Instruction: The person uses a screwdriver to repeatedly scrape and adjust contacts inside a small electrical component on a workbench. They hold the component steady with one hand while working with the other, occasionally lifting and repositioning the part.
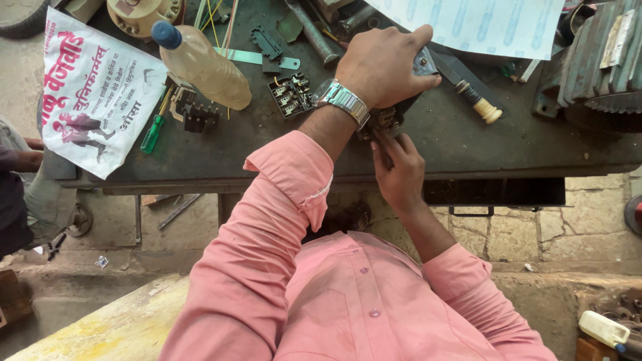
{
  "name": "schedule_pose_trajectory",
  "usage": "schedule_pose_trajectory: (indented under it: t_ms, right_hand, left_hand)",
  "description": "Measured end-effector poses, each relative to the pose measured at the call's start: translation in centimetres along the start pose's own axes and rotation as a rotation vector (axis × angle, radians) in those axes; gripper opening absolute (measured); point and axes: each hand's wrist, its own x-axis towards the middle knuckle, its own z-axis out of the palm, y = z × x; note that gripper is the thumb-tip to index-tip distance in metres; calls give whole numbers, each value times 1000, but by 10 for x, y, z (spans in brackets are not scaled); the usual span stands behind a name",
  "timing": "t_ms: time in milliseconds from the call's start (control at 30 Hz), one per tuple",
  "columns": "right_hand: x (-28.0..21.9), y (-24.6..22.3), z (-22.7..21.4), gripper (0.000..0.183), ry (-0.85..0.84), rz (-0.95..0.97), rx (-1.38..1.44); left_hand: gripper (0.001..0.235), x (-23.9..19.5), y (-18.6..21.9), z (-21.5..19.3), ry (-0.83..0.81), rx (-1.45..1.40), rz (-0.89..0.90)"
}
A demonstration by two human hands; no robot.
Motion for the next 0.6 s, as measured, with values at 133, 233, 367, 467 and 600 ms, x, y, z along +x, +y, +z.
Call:
schedule_pose_trajectory:
  t_ms: [133, 233, 367, 467, 600]
  right_hand:
    - [4, 1, 1, 28, 21, -101, -198]
    - [7, 3, 3, 28, 13, -134, -219]
    - [9, 3, 1, 36, -102, 10, 7]
    - [12, 4, -1, 43, -261, 246, 126]
    - [11, 14, 7, 40, -309, 405, 325]
  left_hand:
    - [57, 1, 1, -1, -30, 3, -15]
    - [56, 0, 1, -3, -20, 6, -13]
    - [55, -1, 4, -8, -60, 6, -34]
    - [55, 0, 7, -14, -114, 10, -66]
    - [55, -2, 9, -17, -130, -11, -75]
